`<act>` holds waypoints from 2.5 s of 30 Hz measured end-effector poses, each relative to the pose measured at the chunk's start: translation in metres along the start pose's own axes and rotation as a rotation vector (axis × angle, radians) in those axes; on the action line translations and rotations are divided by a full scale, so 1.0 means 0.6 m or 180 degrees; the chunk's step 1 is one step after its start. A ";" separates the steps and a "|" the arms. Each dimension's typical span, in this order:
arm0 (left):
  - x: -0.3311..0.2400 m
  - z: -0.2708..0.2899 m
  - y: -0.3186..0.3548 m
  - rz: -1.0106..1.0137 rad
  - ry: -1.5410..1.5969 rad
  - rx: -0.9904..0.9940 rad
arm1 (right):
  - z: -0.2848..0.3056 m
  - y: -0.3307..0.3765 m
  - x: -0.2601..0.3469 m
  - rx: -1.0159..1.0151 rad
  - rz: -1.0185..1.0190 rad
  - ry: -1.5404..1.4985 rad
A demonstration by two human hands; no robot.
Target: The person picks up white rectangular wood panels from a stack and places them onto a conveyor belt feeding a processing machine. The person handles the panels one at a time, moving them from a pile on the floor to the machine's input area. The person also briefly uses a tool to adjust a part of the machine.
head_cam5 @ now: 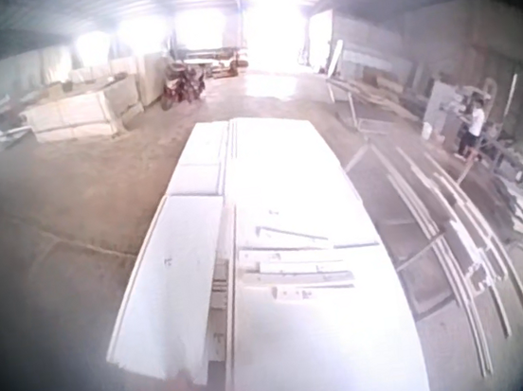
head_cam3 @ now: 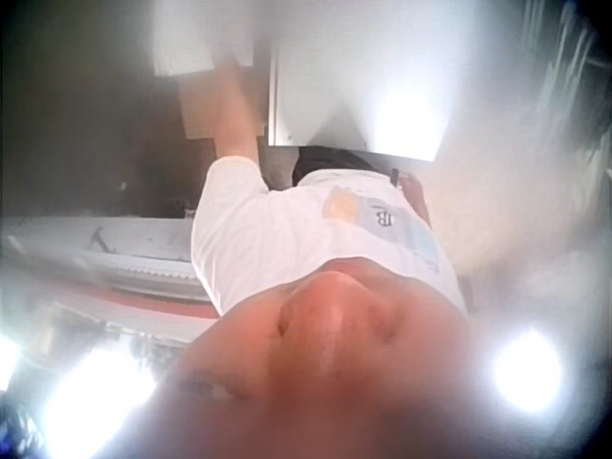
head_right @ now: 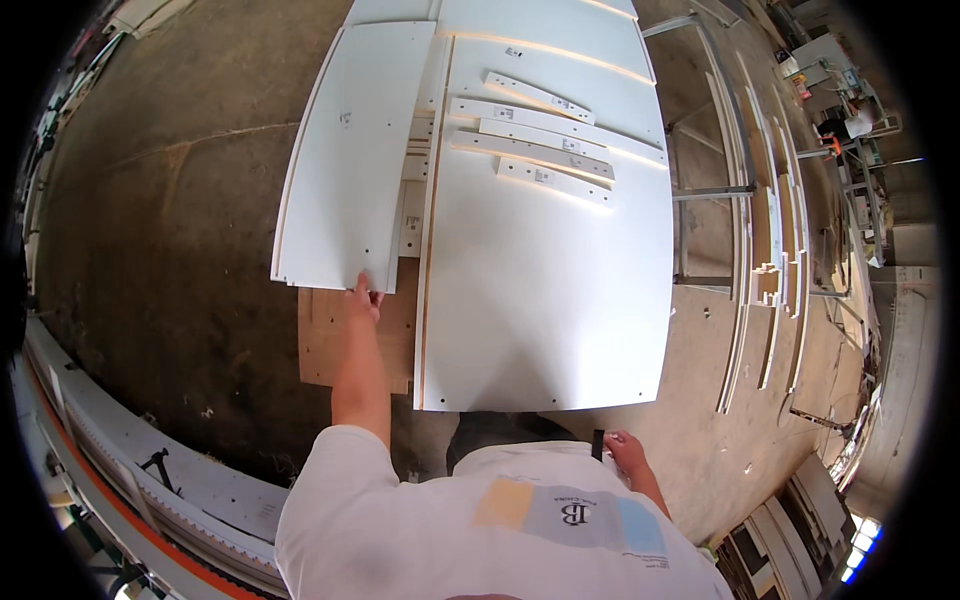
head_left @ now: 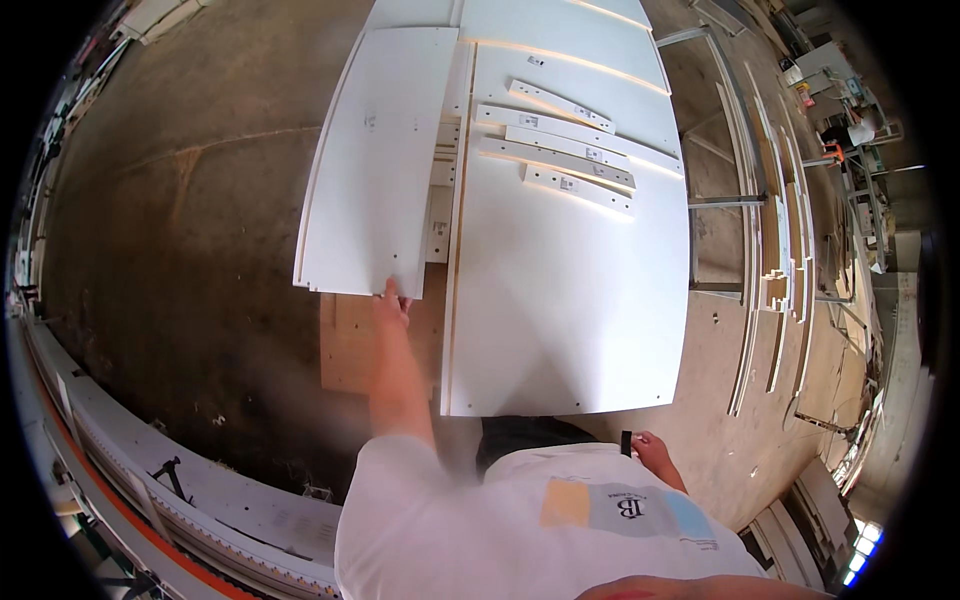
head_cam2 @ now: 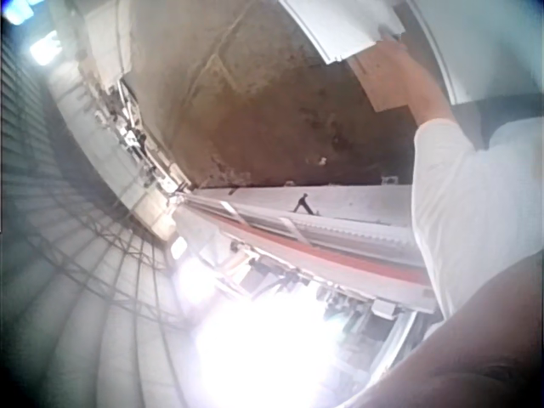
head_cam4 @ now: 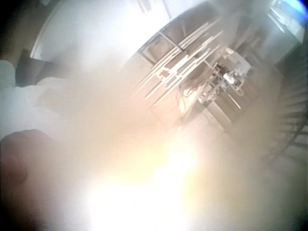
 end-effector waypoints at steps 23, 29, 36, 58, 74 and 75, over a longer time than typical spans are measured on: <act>0.136 0.125 0.383 0.0108 0.1008 -0.0401 | 0.019 -0.249 -0.059 0.1195 0.0770 0.0239; 0.253 0.211 0.564 -0.0408 0.1387 -0.0610 | -0.050 -0.329 0.115 0.1585 0.1319 0.0513; 0.366 0.311 0.789 -0.0201 0.2168 -0.1334 | -0.273 -0.355 0.338 0.2144 0.1393 -0.0553; 0.602 0.730 1.289 -0.0909 0.1331 -0.3502 | -0.274 -0.223 0.284 0.2930 0.0678 -0.2247; 0.818 0.971 1.449 -0.0386 -0.2392 -0.5553 | -0.263 -0.051 -0.036 0.2428 0.0867 -0.1026; 0.818 0.960 1.436 -0.0577 -0.2552 -0.5349 | -0.265 -0.018 -0.056 0.2466 0.0824 -0.0953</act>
Point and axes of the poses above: each hand's wrist, its own y-axis away from the middle knuckle, its own z-axis out of the back of the hand, x = y × z, the point moved 4 cm from there along -y, towards the middle knuckle, and after that the axes turned 3 degrees about z, right-handed, at the moved point
